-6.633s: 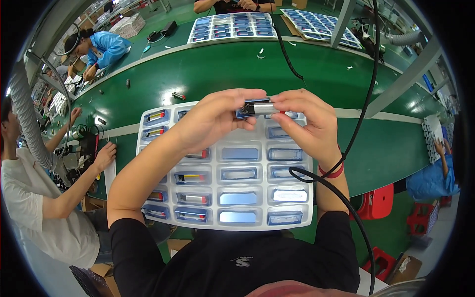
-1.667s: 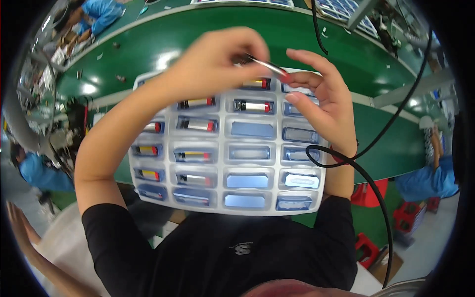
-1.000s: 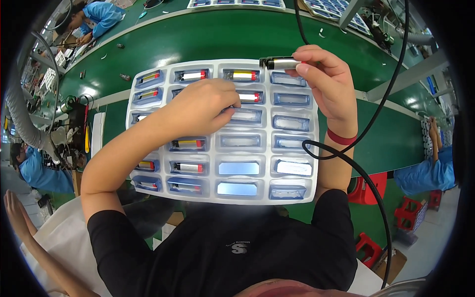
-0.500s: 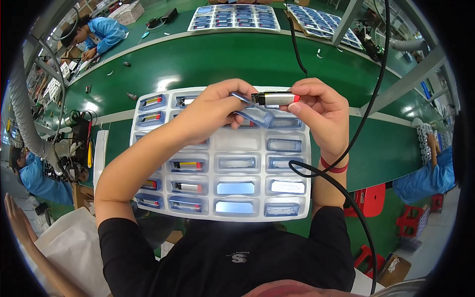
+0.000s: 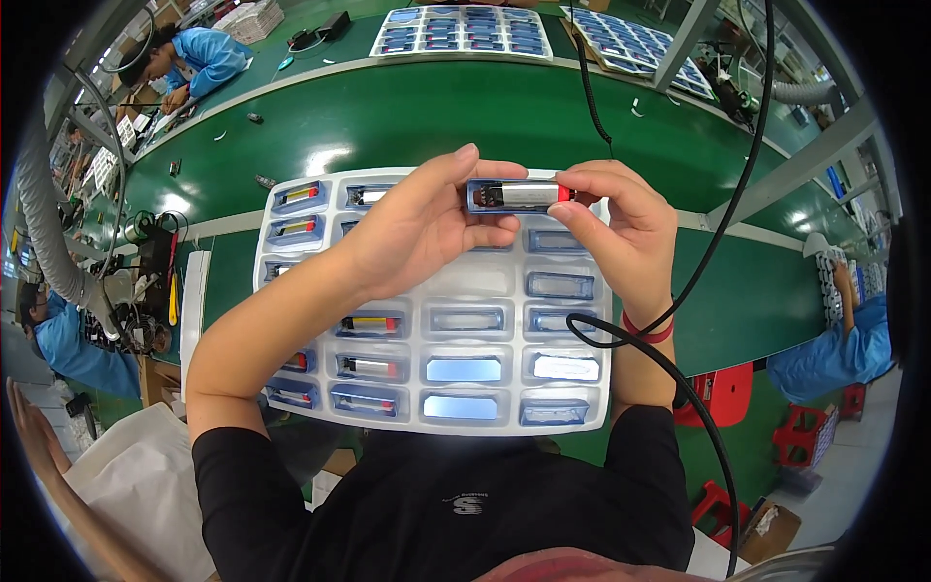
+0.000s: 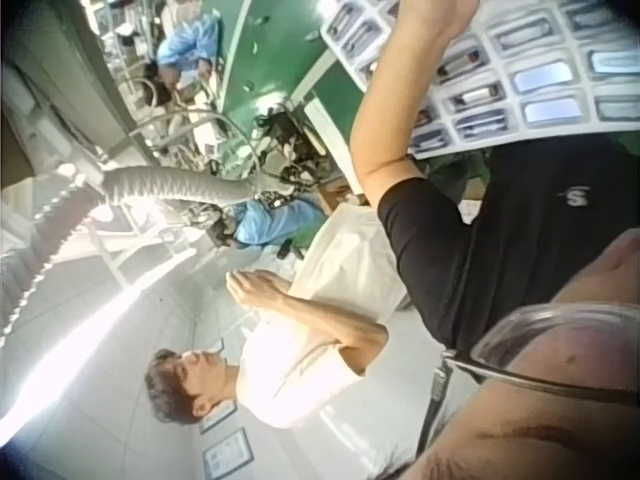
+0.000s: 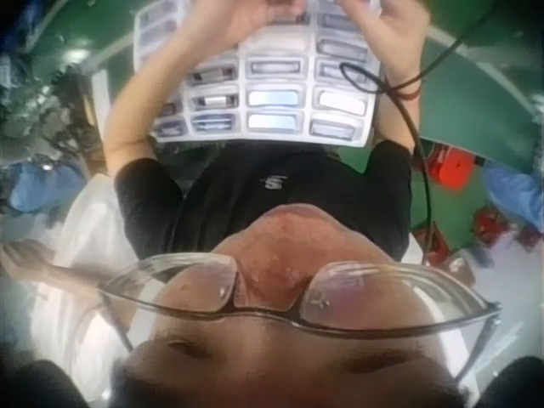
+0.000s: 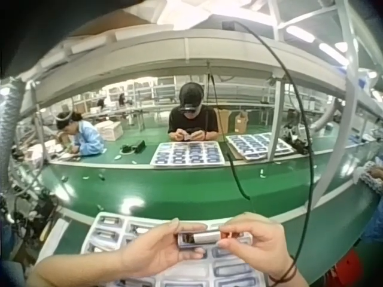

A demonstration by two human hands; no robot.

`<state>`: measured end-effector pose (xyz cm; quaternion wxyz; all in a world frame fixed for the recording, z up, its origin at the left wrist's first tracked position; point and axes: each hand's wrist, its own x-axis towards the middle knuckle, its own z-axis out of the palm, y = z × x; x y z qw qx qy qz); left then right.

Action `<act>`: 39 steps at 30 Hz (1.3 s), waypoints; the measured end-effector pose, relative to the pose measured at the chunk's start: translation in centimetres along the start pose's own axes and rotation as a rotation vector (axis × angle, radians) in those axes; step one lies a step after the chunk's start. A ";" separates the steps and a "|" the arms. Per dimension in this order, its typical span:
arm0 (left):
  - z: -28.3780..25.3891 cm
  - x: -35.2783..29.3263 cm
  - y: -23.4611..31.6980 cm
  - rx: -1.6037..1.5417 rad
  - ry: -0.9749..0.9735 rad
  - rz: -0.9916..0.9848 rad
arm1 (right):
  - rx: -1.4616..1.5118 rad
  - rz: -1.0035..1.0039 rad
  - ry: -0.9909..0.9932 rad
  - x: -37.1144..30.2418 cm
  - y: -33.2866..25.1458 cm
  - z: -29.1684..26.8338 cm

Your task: The person assembles small electronic components into plastic trays by hand, placing them one by one into the trays.

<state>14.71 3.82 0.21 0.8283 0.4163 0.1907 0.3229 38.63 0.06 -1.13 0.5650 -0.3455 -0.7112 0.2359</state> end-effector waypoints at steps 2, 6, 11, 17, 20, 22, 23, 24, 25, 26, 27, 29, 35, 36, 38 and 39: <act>0.1 -0.2 -0.1 0.010 -0.001 0.006 | -0.020 -0.014 0.005 0.0 -0.1 0.2; -0.3 -0.4 -0.6 0.084 -0.034 0.076 | -0.140 -0.108 -0.043 0.2 0.2 0.4; -0.3 -0.5 -0.4 0.244 0.023 0.081 | -0.297 -0.203 -0.033 0.3 0.1 0.9; -0.4 -0.3 -0.7 0.286 0.024 0.106 | 0.175 0.005 0.093 0.0 1.1 1.7; -0.3 -0.3 -0.6 0.315 0.012 0.115 | 0.561 0.389 -0.024 -0.1 0.4 0.8; -0.1 -0.1 -0.7 0.356 0.029 0.114 | 0.553 0.407 -0.025 -0.2 1.1 0.8; 0.0 0.0 -0.8 0.466 0.065 0.163 | 0.409 0.331 -0.059 -0.2 1.3 0.7; 0.0 -0.1 -0.9 0.576 0.104 0.216 | 0.267 0.254 -0.098 -0.3 1.3 0.8; -0.2 0.0 -0.8 0.578 0.103 0.211 | 0.141 0.186 -0.101 -0.2 0.9 0.7; -0.8 0.0 -0.7 0.760 0.095 0.259 | 0.143 0.189 -0.097 -0.4 0.7 0.8; -1.2 0.1 -0.5 0.946 0.092 0.306 | -0.017 0.075 -0.083 -0.4 0.6 1.0; -1.6 0.0 0.1 1.093 0.061 0.323 | -0.166 -0.039 -0.068 -0.3 0.7 1.3; -0.4 -0.4 0.7 0.768 -0.026 0.144 | 0.408 0.271 -0.149 -0.2 1.0 0.7; -0.2 -0.4 0.7 0.744 -0.017 0.104 | 0.407 0.273 -0.146 -0.2 1.0 0.8; -0.6 0.0 0.5 0.706 -0.012 0.065 | 0.404 0.279 -0.139 -0.3 1.0 0.9; -0.8 0.1 0.6 0.670 0.000 0.029 | 0.396 0.277 -0.117 -0.3 0.9 1.1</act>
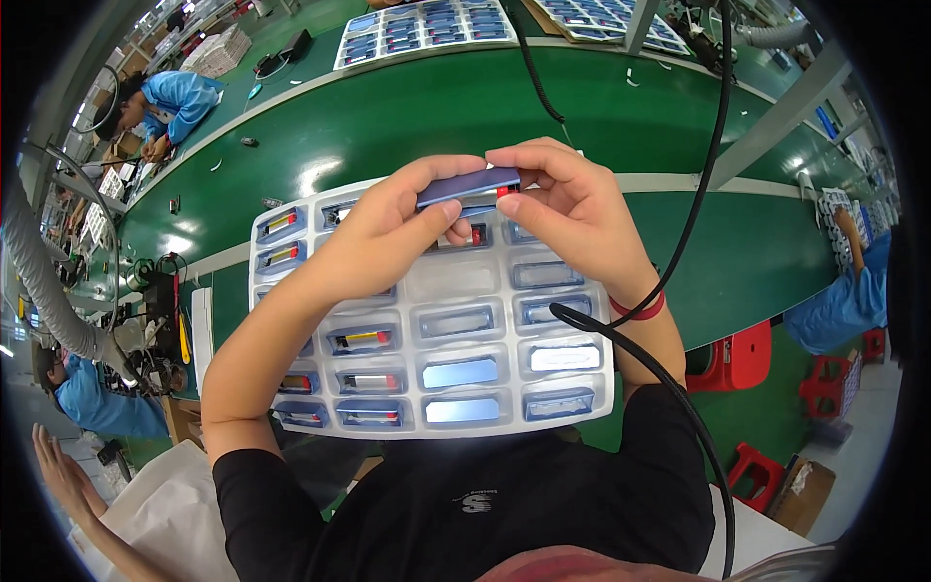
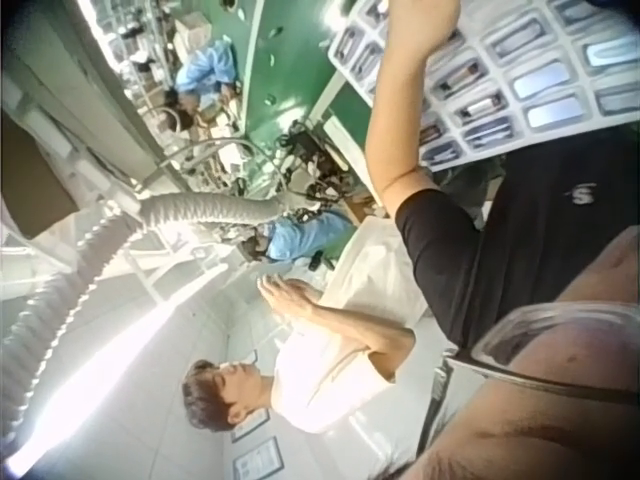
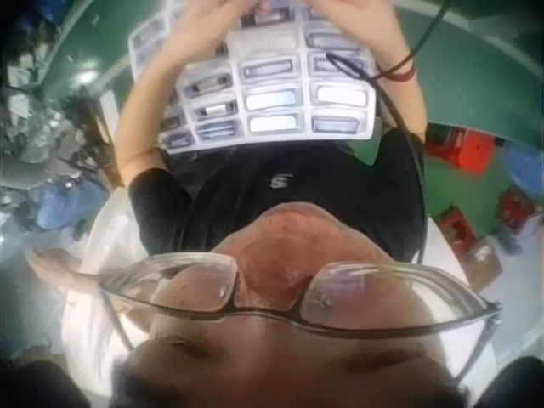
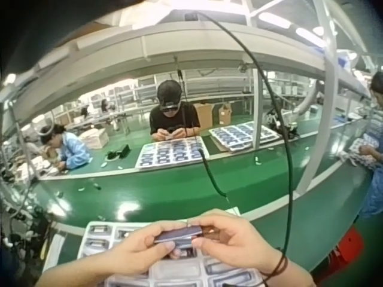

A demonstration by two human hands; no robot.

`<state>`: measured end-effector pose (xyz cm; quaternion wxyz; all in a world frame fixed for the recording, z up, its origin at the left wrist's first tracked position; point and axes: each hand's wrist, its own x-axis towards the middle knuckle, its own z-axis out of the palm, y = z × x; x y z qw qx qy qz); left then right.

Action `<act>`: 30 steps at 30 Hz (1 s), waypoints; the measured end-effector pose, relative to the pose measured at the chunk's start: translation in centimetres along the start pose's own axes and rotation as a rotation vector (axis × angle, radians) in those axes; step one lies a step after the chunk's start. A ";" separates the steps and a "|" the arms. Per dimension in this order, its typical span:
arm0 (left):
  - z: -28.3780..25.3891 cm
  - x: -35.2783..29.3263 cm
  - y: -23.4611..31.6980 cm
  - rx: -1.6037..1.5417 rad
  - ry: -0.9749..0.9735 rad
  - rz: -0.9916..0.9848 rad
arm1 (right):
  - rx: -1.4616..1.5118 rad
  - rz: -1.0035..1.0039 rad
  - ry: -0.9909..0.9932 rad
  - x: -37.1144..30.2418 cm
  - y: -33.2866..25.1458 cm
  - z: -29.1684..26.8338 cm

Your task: The person assembles small electronic components into plastic trays by hand, placing them one by one into the trays.

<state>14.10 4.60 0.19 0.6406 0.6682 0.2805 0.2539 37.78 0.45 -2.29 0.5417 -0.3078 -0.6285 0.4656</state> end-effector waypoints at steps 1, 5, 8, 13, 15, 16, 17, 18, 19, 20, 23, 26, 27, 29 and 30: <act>-0.2 0.2 -0.1 0.000 0.001 -0.003 | -0.005 -0.006 0.021 0.0 0.0 0.1; -0.4 1.3 -0.4 -0.232 0.025 -0.121 | 0.029 0.110 0.033 0.4 0.2 -0.7; -0.2 1.7 -0.4 -0.310 0.016 -0.097 | 0.088 0.141 0.044 0.6 0.7 -0.9; 0.1 1.8 -0.8 -0.436 0.054 -0.083 | 0.171 0.170 0.052 0.8 0.7 -0.8; 0.2 1.9 -1.0 -0.415 0.066 -0.076 | 0.166 0.152 0.042 0.7 0.8 -0.8; 0.3 1.9 -1.1 -0.394 0.078 -0.069 | 0.162 0.133 0.032 0.7 0.9 -0.8; 0.3 1.9 -1.1 -0.394 0.079 -0.069 | 0.162 0.134 0.032 0.7 0.8 -0.8; 0.3 1.9 -1.1 -0.330 0.083 -0.073 | 0.144 0.136 0.037 0.7 0.7 -0.8; 0.2 1.9 -1.1 -0.265 0.087 -0.077 | 0.126 0.139 0.041 0.6 0.7 -0.7; 0.3 2.0 -1.1 -0.266 0.091 -0.077 | 0.128 0.140 0.037 0.6 0.8 -0.7; 0.3 2.0 -1.2 -0.139 0.114 -0.012 | 0.073 0.142 0.045 0.6 1.0 -0.6; -0.2 2.0 -1.5 -0.015 0.111 0.063 | 0.062 0.155 0.102 0.6 1.4 -0.4; -0.5 2.0 -1.2 0.113 0.107 0.088 | 0.021 0.097 0.117 0.6 1.9 -0.3; -0.7 1.9 -0.6 0.243 0.103 0.114 | -0.021 0.036 0.132 0.8 2.1 -0.3; -0.5 1.6 -0.3 0.259 0.142 0.091 | -0.081 0.006 0.122 0.9 2.0 -0.1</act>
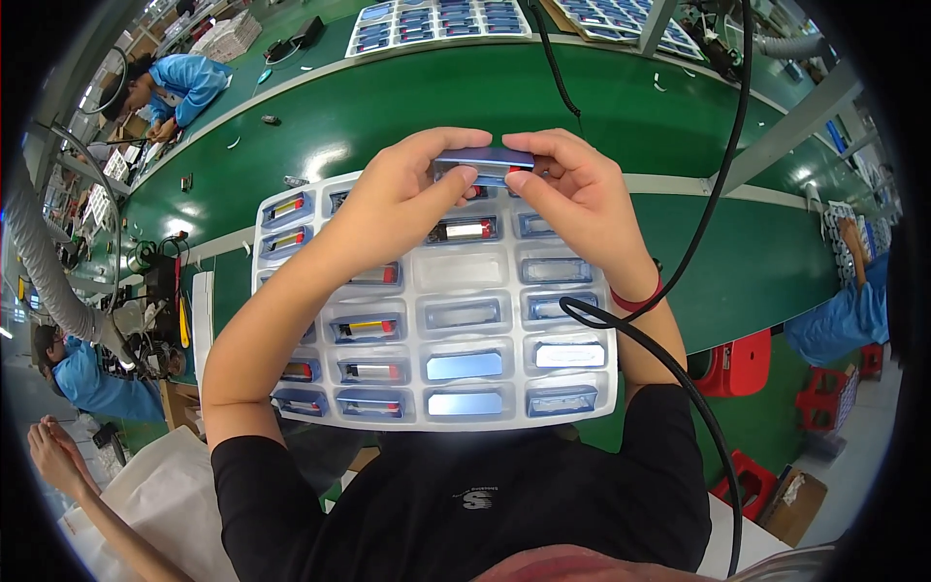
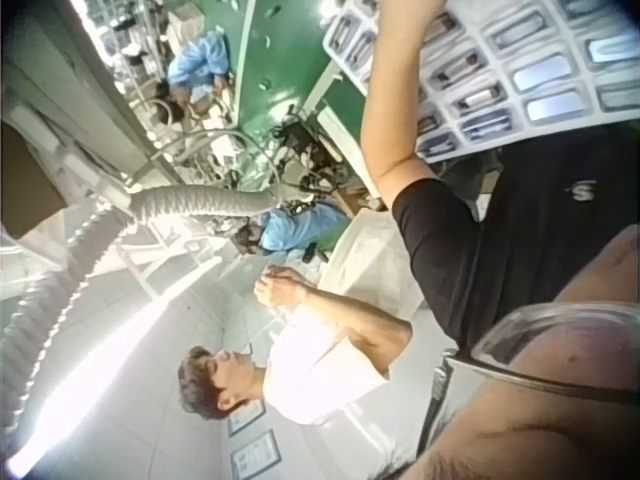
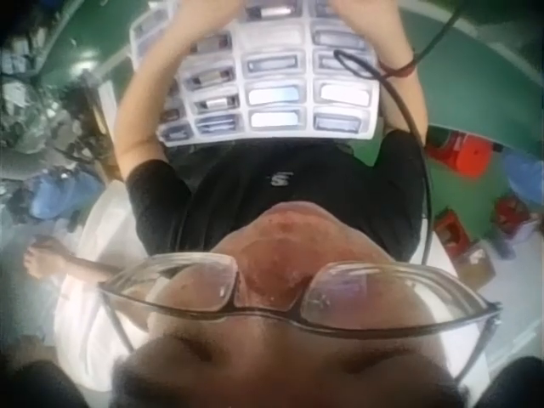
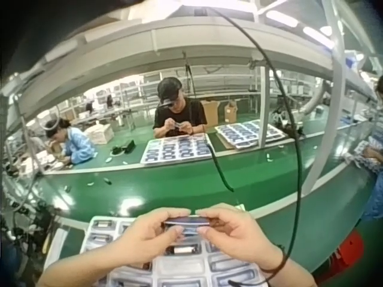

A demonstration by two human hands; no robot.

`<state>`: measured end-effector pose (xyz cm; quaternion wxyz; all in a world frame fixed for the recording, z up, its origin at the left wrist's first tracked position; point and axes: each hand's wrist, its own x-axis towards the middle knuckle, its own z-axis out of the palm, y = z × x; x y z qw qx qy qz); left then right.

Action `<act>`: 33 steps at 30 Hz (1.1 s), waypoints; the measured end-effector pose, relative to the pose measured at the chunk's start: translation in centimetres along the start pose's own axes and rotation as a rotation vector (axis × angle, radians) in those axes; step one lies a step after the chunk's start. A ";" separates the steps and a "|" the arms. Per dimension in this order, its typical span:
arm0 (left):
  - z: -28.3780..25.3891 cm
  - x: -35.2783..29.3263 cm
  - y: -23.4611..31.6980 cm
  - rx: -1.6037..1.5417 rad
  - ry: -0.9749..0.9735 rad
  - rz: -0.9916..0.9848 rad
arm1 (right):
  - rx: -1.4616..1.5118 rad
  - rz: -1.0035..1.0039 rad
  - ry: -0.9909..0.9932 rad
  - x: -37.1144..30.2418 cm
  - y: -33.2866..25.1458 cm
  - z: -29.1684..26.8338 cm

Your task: The person assembles small electronic components into plastic trays by hand, placing them one by one into the trays.

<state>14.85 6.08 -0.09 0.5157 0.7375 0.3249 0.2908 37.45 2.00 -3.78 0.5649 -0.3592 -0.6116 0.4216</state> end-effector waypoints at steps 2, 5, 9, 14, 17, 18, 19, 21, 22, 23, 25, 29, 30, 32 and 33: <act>0.0 -0.3 0.2 0.023 0.041 -0.027 | -0.054 -0.039 -0.013 -0.1 0.1 0.2; 0.1 -0.5 0.2 0.379 0.067 0.249 | 0.008 -0.057 -0.043 -0.1 0.5 0.1; 0.7 -1.4 0.2 0.468 0.152 0.445 | -0.347 -0.315 -0.018 -0.7 -1.1 0.4; 1.3 -2.4 1.1 0.266 0.134 0.506 | -0.179 -0.291 -0.036 -1.4 -1.7 0.2; 1.6 -2.5 1.6 0.213 0.145 0.442 | -0.139 -0.290 -0.018 -1.8 -1.9 0.6; 1.9 -2.4 1.4 0.230 0.177 0.497 | -0.163 -0.316 -0.012 -1.9 -2.0 0.4; 2.0 -2.4 1.3 0.231 0.174 0.504 | -0.187 -0.340 -0.004 -2.0 -2.1 0.2; 2.0 -2.5 1.1 0.250 0.176 0.553 | -0.194 -0.349 0.019 -2.0 -2.4 0.3; 1.7 -2.7 1.1 0.244 0.124 0.442 | -0.263 -0.291 -0.017 -2.0 -2.8 0.3; 0.9 -2.9 1.0 0.242 0.112 0.441 | -0.332 -0.231 -0.051 -2.0 -3.1 0.2; -2.3 -2.6 0.7 0.470 -0.047 0.524 | -0.355 -0.182 -0.029 -1.8 -3.3 0.6; -12.3 1.9 -4.7 0.444 0.150 -0.018 | -0.520 0.023 -0.192 -1.7 -3.4 0.9; -15.9 2.8 -8.2 0.513 0.208 -0.078 | -0.463 0.071 -0.245 -1.8 -2.9 1.1; -22.1 2.5 -13.6 0.798 0.047 -0.258 | -0.415 0.118 -0.344 -1.7 -2.8 1.1; -23.7 2.3 -16.2 0.802 0.031 -0.246 | -0.419 0.006 -0.363 -1.9 -2.1 1.1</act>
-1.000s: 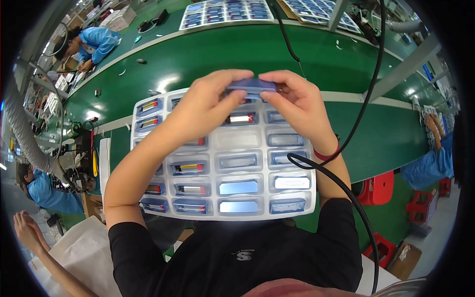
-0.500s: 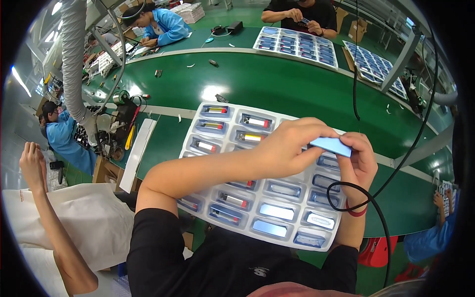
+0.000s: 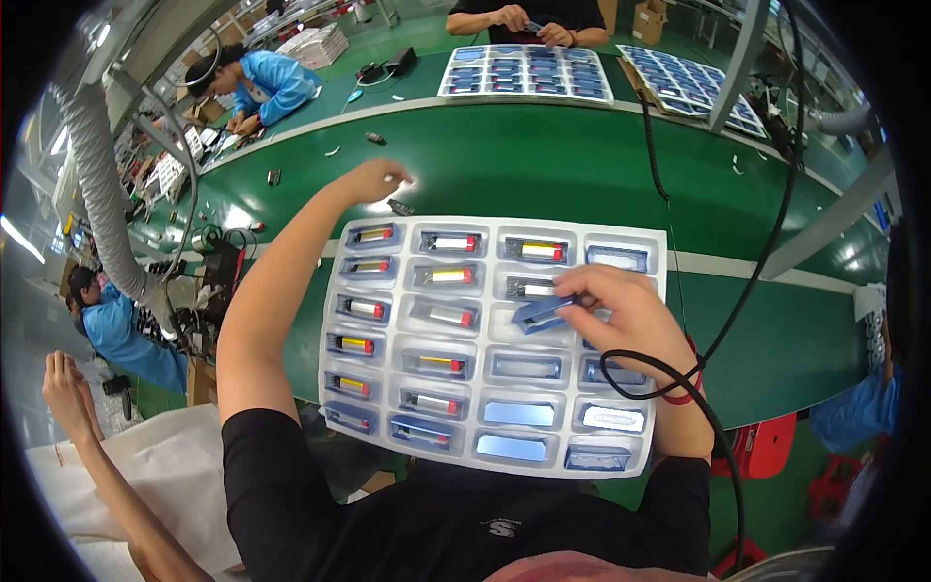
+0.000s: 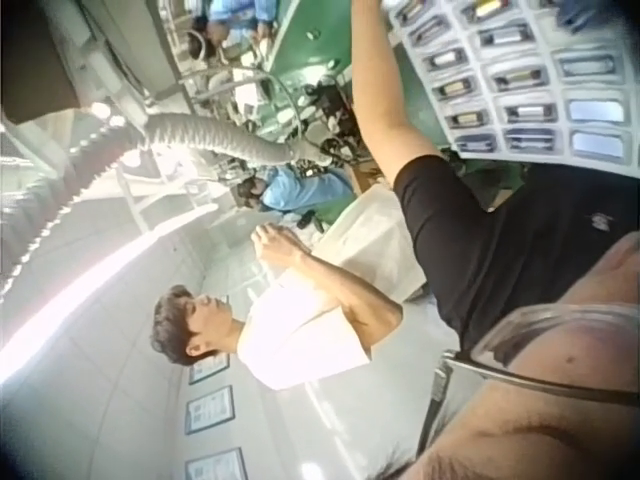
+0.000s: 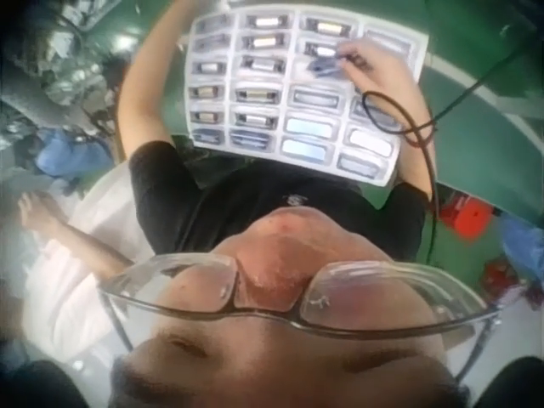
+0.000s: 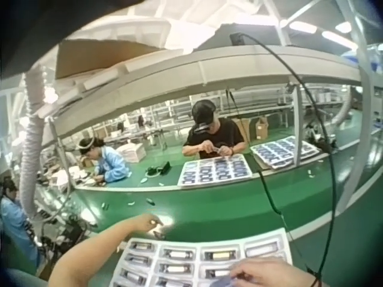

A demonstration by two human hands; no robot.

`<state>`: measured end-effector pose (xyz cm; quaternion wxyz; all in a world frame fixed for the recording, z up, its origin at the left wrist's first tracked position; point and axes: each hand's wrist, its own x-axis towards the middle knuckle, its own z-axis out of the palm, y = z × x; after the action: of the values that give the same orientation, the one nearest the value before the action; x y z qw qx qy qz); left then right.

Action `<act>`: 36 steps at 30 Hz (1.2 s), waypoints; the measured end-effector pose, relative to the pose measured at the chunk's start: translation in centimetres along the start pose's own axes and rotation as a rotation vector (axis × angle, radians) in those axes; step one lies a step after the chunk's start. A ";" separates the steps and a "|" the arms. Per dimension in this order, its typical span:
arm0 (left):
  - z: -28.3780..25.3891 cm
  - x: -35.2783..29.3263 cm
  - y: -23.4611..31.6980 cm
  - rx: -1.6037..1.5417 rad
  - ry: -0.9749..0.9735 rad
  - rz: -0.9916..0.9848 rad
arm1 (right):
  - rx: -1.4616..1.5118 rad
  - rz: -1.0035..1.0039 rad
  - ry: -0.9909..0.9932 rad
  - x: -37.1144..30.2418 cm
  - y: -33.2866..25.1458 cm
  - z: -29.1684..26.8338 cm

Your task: The person assembles small electronic components into plastic trays by hand, placing them one by one into the trays.

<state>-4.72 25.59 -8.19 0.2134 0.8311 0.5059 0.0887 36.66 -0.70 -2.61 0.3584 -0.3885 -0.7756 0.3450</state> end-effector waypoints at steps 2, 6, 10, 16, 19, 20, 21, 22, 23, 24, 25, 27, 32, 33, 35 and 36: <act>1.2 0.6 -4.2 0.103 -0.180 -0.026 | -0.041 -0.027 -0.025 -0.1 -0.5 0.0; 2.3 2.5 -4.6 0.009 -0.417 -0.143 | -0.080 -0.039 0.021 0.4 0.4 0.4; 3.0 3.3 -5.2 0.272 -0.464 -0.036 | -0.277 -0.155 0.012 0.5 2.0 0.9; 0.6 2.7 -2.9 0.212 -0.350 -0.095 | -0.375 -0.247 -0.047 0.3 2.2 0.6; -1.8 0.4 1.6 -0.071 -0.148 -0.047 | -0.330 -0.237 0.037 0.5 0.8 -0.9; -1.9 0.2 4.2 -0.268 0.000 0.023 | -0.285 -0.207 0.143 0.4 0.6 -1.5; -2.2 -0.5 7.1 -0.264 0.001 0.025 | -0.266 -0.152 0.220 0.2 0.5 -2.1; -2.2 -1.7 10.5 -0.431 -0.073 0.034 | -0.265 -0.155 0.222 0.3 0.5 -2.0; -1.7 -2.9 13.4 -0.602 -0.147 0.047 | -0.160 -0.196 0.331 0.5 0.3 -1.8; -0.9 -4.3 15.6 -0.755 -0.226 0.087 | -0.054 -0.240 0.434 0.6 0.0 -1.4; 0.0 -5.6 18.1 -0.865 -0.303 0.101 | -0.036 -0.256 0.424 0.7 0.0 -1.1; 0.8 -7.7 22.3 -0.876 -0.440 0.048 | 0.163 -0.229 0.422 1.3 0.3 0.3; 3.1 -9.4 25.7 -1.001 -0.606 0.047 | 0.545 -0.007 0.175 0.3 1.1 -1.9; 3.0 -9.6 26.6 -1.070 -0.545 0.033 | 0.600 -0.018 0.229 0.4 0.9 -1.9; 3.3 -9.9 26.8 -1.106 -0.374 -0.002 | 0.598 0.020 0.243 0.3 1.1 -2.7; 3.7 -10.2 26.4 -1.103 -0.378 -0.002 | 0.596 0.058 0.257 0.3 1.3 -3.1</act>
<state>13.01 5.12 0.97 0.7014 0.5980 0.3389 0.1888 39.53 0.96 -2.07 0.5412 -0.3288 -0.5776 0.5151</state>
